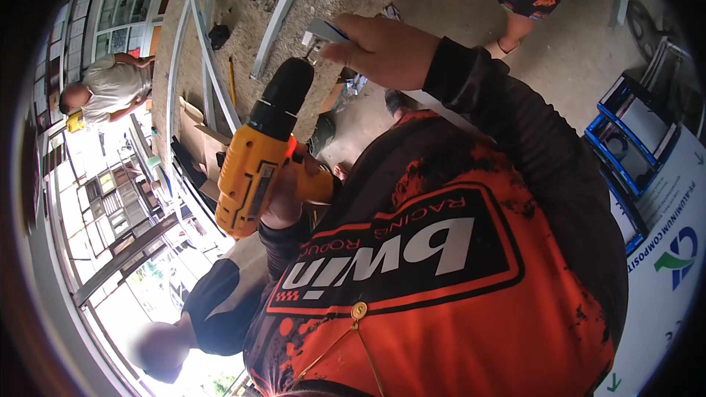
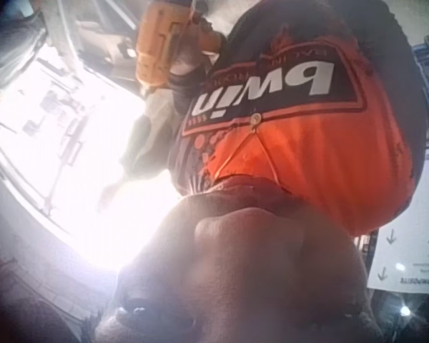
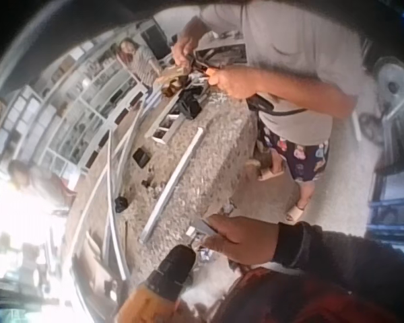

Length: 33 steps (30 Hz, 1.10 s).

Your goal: The person uses a power drill to make holes in aluminum profiles and uses a riveter to secure components together on a workbench.

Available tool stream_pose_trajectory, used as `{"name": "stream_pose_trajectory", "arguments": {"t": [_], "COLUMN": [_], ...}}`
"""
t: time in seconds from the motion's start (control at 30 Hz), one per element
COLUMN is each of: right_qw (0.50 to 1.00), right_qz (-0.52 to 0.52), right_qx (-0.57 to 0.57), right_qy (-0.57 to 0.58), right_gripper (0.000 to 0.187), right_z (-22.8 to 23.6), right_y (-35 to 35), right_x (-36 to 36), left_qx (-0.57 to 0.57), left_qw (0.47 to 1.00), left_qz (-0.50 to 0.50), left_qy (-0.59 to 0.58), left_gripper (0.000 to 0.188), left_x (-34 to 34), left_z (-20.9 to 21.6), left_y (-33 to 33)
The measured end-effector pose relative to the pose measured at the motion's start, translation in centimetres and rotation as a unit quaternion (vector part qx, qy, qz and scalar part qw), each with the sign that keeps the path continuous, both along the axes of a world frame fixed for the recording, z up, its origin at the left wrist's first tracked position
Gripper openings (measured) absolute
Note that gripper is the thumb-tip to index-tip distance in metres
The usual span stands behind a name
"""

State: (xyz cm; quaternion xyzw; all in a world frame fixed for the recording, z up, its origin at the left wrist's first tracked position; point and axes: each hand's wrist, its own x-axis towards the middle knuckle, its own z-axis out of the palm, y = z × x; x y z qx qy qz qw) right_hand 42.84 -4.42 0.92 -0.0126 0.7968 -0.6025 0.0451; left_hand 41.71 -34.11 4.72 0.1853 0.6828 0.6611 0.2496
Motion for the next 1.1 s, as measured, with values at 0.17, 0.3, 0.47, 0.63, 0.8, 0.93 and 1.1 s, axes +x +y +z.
{"name": "stream_pose_trajectory", "arguments": {"t": [0.17, 0.3, 0.47, 0.63, 0.8, 0.93, 1.1], "right_qw": [0.986, 0.993, 0.997, 0.994, 0.986, 0.984, 0.988], "right_qz": [-0.011, -0.028, -0.062, -0.088, -0.132, -0.136, -0.12], "right_qx": [-0.149, -0.098, 0.031, 0.051, 0.045, 0.071, 0.079], "right_qy": [-0.078, -0.058, 0.018, 0.05, 0.093, 0.095, 0.058], "right_gripper": [0.038, 0.041, 0.043, 0.045, 0.042, 0.045, 0.041], "right_z": [-1.0, -0.4, -0.6, -1.3, -2.0, -2.4, -2.2], "right_y": [-0.4, -0.5, -1.0, -1.6, -2.5, -2.8, -2.8], "right_x": [0.6, 1.1, 1.8, 2.6, 3.1, 3.4, 3.8], "left_qx": [-0.124, -0.144, -0.242, -0.182, -0.377, -0.365, -0.297], "left_qw": [0.987, 0.979, 0.948, 0.976, 0.825, 0.829, 0.898], "left_qz": [0.05, 0.035, 0.042, 0.027, -0.077, -0.059, -0.054], "left_qy": [0.092, 0.142, 0.202, 0.116, 0.413, 0.42, 0.32], "left_gripper": [0.046, 0.06, 0.063, 0.051, 0.05, 0.06, 0.066], "left_x": [0.1, 0.0, 1.4, 1.5, 1.2, 2.0, 2.2], "left_z": [-1.5, -2.4, -0.2, -0.1, 2.0, -0.4, 0.0], "left_y": [-1.1, -1.7, -0.1, -0.5, 0.7, -1.9, -2.0]}}
